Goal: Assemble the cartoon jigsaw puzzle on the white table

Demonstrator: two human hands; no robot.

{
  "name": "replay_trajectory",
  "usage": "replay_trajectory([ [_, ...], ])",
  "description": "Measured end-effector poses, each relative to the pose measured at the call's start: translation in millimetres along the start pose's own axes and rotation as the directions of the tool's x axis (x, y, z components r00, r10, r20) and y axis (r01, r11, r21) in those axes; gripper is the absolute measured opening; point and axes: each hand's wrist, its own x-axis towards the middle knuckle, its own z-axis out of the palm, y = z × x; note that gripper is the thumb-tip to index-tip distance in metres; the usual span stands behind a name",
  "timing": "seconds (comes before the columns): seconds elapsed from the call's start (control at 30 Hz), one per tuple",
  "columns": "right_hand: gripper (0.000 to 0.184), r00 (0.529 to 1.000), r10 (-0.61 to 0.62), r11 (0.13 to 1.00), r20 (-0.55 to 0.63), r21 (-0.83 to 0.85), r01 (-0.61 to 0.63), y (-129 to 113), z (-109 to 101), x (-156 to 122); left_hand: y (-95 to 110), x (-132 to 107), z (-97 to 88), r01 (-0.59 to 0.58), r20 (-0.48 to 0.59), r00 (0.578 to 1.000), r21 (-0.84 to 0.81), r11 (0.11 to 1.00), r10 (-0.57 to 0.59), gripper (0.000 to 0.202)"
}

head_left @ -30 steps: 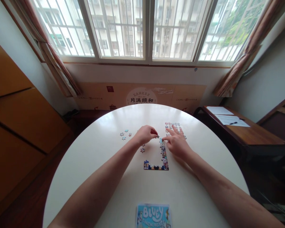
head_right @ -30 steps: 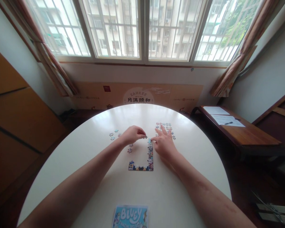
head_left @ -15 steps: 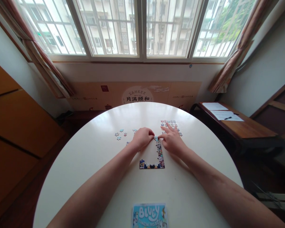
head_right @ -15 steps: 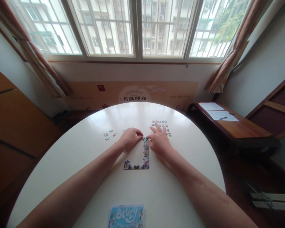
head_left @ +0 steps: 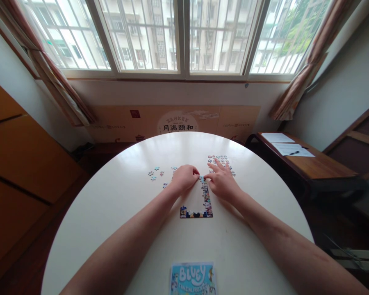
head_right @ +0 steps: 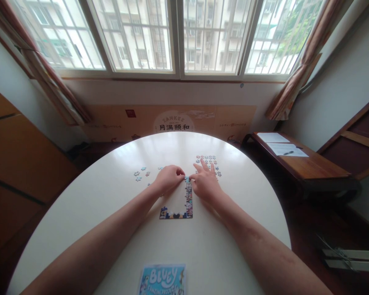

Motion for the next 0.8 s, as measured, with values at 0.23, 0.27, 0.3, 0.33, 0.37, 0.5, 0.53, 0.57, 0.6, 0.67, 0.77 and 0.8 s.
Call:
replay_trajectory([
  [0.23, 0.030, 1.000, -0.006, 1.000, -0.012, 0.005, 0.006, -0.3, 0.4, -0.8, 2.0, 2.2, -1.8, 0.049, 0.020, 0.999, -0.022, 0.999, -0.049, 0.016],
  [0.27, 0.030, 1.000, -0.004, 1.000, -0.010, 0.004, 0.004, -0.6, 0.1, -0.8, 1.8, 2.6, -1.5, 0.052, 0.024, 0.998, -0.027, 0.998, -0.051, 0.016],
  [0.3, 0.030, 1.000, -0.003, 1.000, -0.008, 0.003, 0.003, -0.9, -0.3, -0.9, 1.5, 2.8, -0.8, 0.054, 0.027, 0.998, -0.032, 0.998, -0.053, 0.015],
  [0.33, 0.030, 1.000, -0.002, 1.000, -0.006, 0.002, 0.002, -1.1, -0.7, -0.9, 1.4, 3.0, 0.0, 0.055, 0.028, 0.998, -0.039, 0.998, -0.054, 0.015],
  [0.37, 0.030, 1.000, -0.001, 1.000, -0.004, 0.001, 0.001, -1.4, -1.0, -0.9, 1.2, 3.2, 0.9, 0.055, 0.027, 0.998, -0.047, 0.997, -0.054, 0.014],
  [0.5, 0.030, 1.000, -0.006, 1.000, -0.003, -0.002, 0.006, -1.7, -1.5, -0.8, -2.3, 6.4, -1.6, 0.034, 0.015, 0.999, -0.117, 0.993, -0.033, 0.015],
  [0.53, 0.030, 1.000, -0.006, 1.000, -0.004, -0.001, 0.006, -1.6, -1.3, -0.9, -5.1, 8.4, -5.3, 0.026, 0.006, 1.000, -0.138, 0.990, -0.026, 0.018],
  [0.57, 0.029, 1.000, -0.006, 1.000, -0.006, 0.001, 0.006, -1.4, -1.0, -0.9, -9.1, 11.0, -10.6, 0.020, -0.016, 1.000, -0.165, 0.986, -0.023, 0.022],
  [0.6, 0.029, 1.000, -0.004, 1.000, -0.007, 0.004, 0.005, -1.2, -0.6, -1.0, -14.4, 14.0, -17.5, 0.015, -0.055, 0.998, -0.197, 0.980, -0.026, 0.026],
  [0.67, 0.028, 1.000, -0.004, 1.000, -0.009, 0.011, 0.004, -0.5, 0.5, -1.3, -28.8, 20.4, -35.3, 0.002, -0.199, 0.978, -0.297, 0.955, -0.064, 0.029],
  [0.77, 0.027, 1.000, -0.010, 1.000, -0.023, 0.023, 0.010, 0.9, 2.5, -2.2, -56.6, 26.5, -67.3, -0.028, -0.427, 0.890, -0.400, 0.916, -0.159, 0.029],
  [0.8, 0.028, 0.999, -0.011, 1.000, -0.030, 0.026, 0.012, 1.5, 3.2, -2.6, -66.1, 26.5, -78.1, -0.020, -0.477, 0.858, -0.401, 0.916, -0.190, 0.029],
])
